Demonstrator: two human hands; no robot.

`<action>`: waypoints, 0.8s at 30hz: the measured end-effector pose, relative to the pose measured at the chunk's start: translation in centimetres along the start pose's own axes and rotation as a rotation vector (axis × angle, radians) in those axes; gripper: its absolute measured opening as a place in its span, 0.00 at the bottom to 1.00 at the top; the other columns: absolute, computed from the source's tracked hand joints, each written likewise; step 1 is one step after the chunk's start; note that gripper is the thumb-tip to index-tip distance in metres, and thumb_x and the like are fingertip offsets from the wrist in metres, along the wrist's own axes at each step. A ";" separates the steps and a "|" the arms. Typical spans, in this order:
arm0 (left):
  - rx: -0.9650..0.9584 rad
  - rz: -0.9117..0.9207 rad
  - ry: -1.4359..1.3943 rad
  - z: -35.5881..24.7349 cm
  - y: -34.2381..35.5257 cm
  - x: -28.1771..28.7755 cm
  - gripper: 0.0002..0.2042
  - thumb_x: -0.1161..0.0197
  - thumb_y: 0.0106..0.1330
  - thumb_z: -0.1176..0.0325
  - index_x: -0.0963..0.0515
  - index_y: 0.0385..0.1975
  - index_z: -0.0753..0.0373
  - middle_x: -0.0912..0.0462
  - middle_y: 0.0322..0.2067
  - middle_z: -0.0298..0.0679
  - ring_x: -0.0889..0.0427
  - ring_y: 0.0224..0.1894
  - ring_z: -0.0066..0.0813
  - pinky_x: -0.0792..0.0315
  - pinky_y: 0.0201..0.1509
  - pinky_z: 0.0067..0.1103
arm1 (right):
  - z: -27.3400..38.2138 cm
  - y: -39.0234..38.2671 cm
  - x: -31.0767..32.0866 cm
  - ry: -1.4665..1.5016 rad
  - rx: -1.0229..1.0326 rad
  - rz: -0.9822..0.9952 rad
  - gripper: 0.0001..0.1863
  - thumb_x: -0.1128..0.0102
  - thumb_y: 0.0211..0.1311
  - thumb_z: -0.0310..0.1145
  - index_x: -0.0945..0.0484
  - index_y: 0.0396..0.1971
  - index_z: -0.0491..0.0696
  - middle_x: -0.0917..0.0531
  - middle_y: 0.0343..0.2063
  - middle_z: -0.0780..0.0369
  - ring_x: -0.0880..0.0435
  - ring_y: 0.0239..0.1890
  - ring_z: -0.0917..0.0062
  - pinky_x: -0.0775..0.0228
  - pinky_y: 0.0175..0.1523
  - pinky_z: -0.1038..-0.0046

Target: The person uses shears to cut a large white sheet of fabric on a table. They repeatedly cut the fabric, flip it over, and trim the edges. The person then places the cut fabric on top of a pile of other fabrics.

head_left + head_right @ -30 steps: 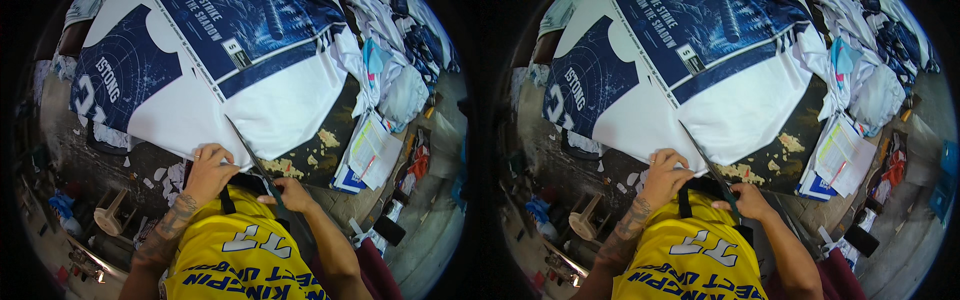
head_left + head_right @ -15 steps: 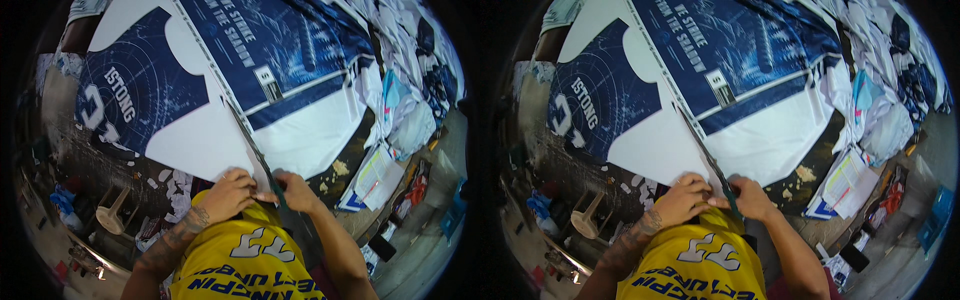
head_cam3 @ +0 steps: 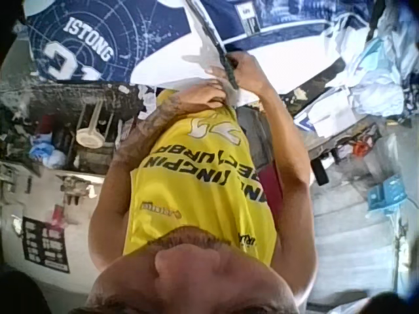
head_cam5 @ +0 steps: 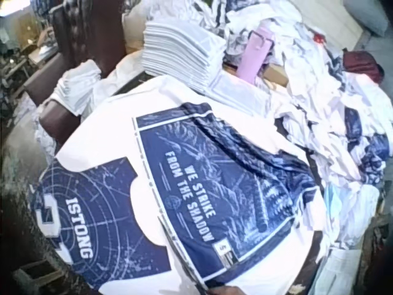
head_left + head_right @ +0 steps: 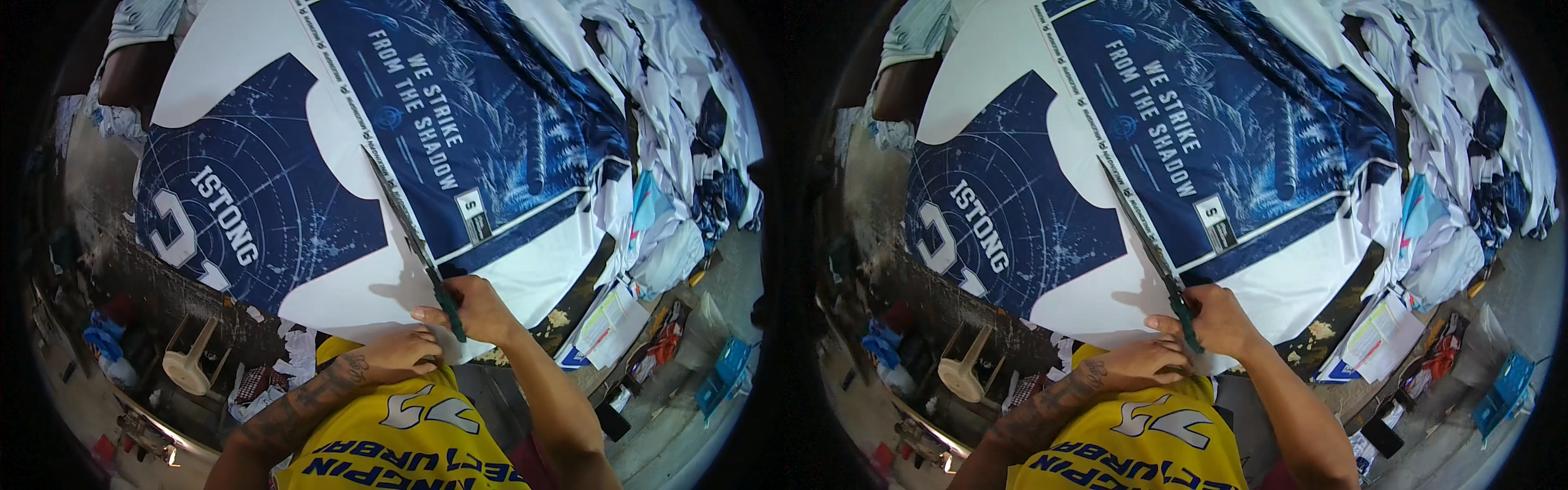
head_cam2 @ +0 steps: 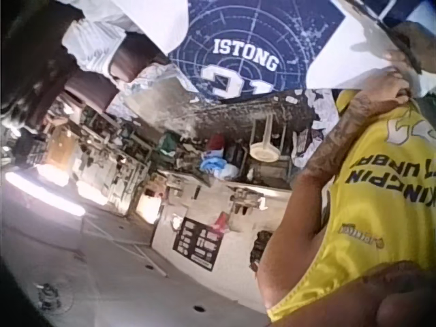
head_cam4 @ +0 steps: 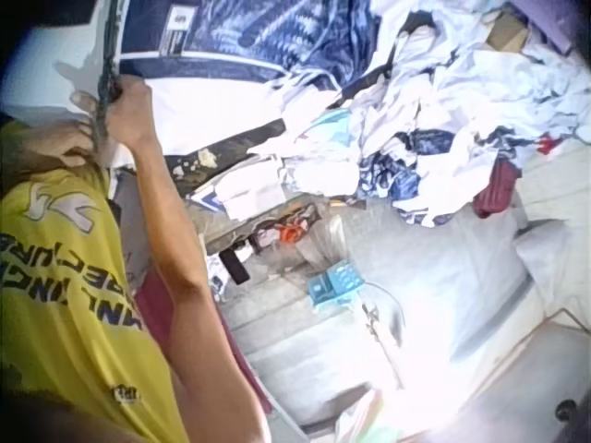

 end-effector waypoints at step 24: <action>0.134 0.646 -0.207 3.6 3.9 0.0 0.27 0.40 0.78 0.45 0.16 0.62 0.61 0.10 0.55 0.46 0.13 0.58 0.42 0.23 0.65 0.32 | 19.7 13.8 6.4 -0.018 -0.107 0.064 0.43 0.24 0.51 0.76 0.14 0.26 0.41 0.15 0.23 0.56 0.13 0.30 0.67 0.22 0.41 0.64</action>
Point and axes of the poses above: each hand's wrist, its own y-axis towards the middle knuckle, its own x-axis out of the back of the hand, z = x × y, the point moved 9 cm from there along y, towards the middle knuckle
